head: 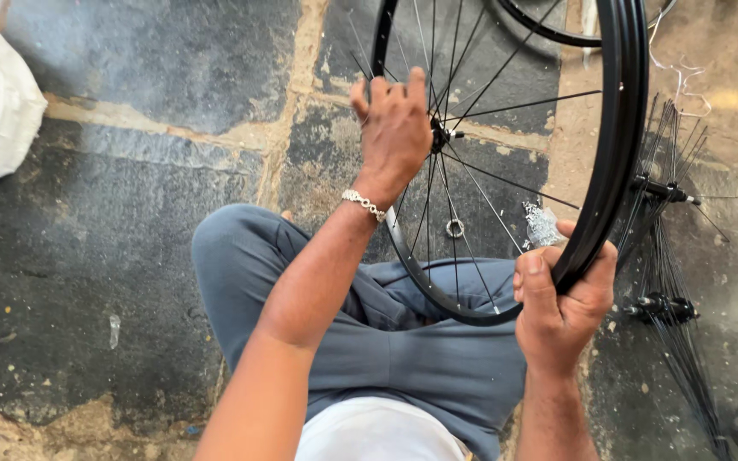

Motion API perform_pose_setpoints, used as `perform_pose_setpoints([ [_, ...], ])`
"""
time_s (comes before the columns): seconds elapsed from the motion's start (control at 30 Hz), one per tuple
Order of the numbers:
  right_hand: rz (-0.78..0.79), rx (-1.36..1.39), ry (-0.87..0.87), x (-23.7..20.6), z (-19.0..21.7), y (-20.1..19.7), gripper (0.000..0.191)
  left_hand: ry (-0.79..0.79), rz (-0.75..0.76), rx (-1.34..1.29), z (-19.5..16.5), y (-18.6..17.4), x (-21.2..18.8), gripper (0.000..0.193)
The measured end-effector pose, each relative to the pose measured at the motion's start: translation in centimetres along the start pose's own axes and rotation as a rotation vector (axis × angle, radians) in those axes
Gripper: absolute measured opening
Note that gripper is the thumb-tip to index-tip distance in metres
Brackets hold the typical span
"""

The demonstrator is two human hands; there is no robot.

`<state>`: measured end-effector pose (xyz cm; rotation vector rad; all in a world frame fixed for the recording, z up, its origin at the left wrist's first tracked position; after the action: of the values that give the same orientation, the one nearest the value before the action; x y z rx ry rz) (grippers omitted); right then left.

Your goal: The person sits on the floor and laces a bicycle wheel by inserting spokes into the rim and securing them with nipples. They rotate the wheel to access different sections and continue the lacing process.

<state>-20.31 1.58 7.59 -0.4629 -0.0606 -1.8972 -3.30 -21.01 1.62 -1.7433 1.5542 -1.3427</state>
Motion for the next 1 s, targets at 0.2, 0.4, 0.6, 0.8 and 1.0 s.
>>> perform_pose_setpoints([
  [0.2, -0.060, 0.136, 0.049, 0.9, -0.4, -0.7, 0.028, -0.011, -0.323, -0.238, -0.5, -3.0, -1.8, 0.095],
  [0.4, -0.051, 0.088, 0.040, 1.4, -0.6, -0.7, 0.027, 0.140, -0.271, -0.280, -3.0, -1.9, -3.6, 0.054],
  [0.6, -0.067, 0.178, 0.070, 3.6, -1.4, -1.6, 0.033, 0.514, -0.135, -0.235, -3.4, -1.2, -10.4, 0.033],
  [0.8, -0.072, 0.311, 0.077, 4.1, -1.7, -1.8, 0.029, 0.669, 0.187, -0.065, -3.3, 1.7, -13.0, 0.055],
  [1.0, -0.091, 0.246, 0.087, 4.1, -1.5, -1.8, 0.033, 0.469, 0.229, -0.342, -1.2, 0.2, -12.3, 0.065],
])
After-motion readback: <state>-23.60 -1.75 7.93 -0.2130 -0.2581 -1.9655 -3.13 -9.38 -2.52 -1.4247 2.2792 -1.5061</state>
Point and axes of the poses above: each hand's wrist, its own x-axis towards the middle knuckle, its own y-axis out of the palm, z = x × y, the point moved 8 cm from there along x, towards the middle knuckle, and after that the axes turned 2 degrees about x, right-handed, at the moved point
